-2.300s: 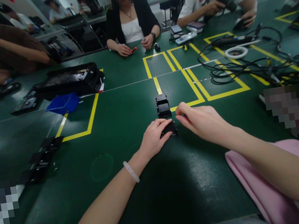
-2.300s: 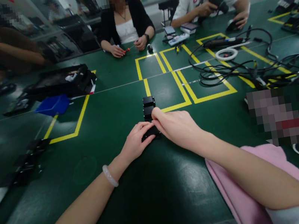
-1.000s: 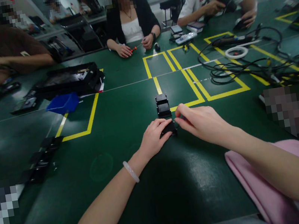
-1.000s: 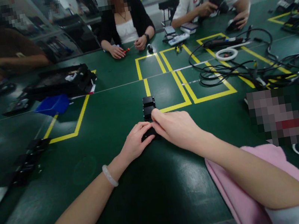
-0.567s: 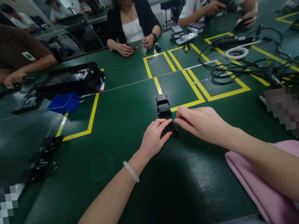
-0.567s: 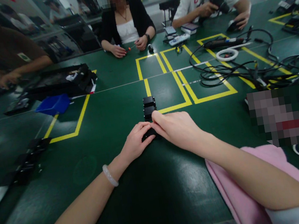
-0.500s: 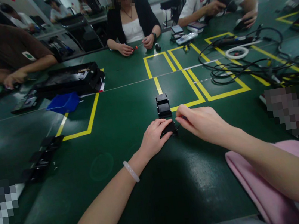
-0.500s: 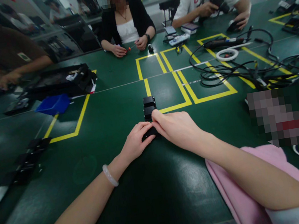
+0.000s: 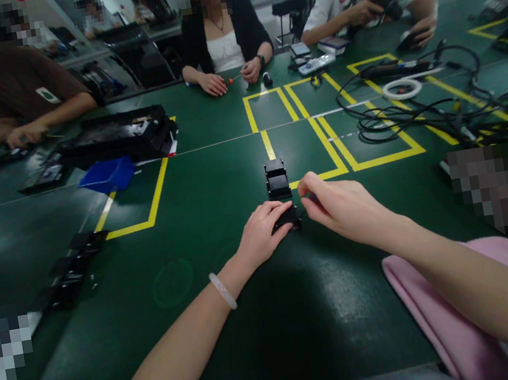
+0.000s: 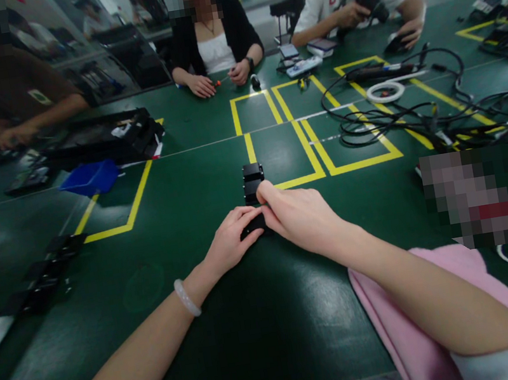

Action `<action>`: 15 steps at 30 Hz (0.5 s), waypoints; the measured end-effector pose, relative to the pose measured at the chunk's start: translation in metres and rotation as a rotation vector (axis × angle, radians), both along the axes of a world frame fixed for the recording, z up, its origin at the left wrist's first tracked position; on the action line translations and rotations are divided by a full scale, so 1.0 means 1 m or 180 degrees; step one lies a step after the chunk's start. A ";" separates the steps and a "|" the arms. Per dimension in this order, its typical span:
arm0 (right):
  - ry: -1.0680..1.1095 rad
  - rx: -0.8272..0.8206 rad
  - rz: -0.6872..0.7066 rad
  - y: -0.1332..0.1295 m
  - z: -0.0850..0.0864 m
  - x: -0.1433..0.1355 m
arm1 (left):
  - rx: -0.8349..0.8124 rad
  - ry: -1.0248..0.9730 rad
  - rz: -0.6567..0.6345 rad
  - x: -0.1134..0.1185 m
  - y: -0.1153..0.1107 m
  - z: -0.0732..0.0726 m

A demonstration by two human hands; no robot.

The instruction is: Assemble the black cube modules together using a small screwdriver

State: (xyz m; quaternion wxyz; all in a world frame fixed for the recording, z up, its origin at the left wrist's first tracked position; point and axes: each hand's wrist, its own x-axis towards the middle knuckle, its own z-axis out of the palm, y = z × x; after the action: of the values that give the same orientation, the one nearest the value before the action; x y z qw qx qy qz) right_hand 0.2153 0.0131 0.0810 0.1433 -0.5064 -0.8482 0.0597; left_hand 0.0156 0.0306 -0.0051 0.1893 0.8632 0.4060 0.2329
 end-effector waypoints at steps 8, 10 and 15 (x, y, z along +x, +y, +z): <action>0.0024 -0.0012 0.0006 0.000 -0.001 0.001 | 0.0019 0.0007 0.0011 0.000 0.000 -0.002; 0.0056 -0.0033 0.0039 0.000 0.000 0.000 | 0.0020 0.0022 0.0016 0.000 0.000 -0.002; -0.0017 -0.0116 0.0070 0.000 0.001 0.000 | 0.0030 -0.0001 0.0015 0.000 0.000 -0.001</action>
State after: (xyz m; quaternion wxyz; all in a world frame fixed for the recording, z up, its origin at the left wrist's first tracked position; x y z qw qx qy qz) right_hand 0.2157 0.0132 0.0821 0.1312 -0.4997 -0.8529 0.0754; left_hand 0.0157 0.0302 -0.0064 0.1847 0.8631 0.4070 0.2354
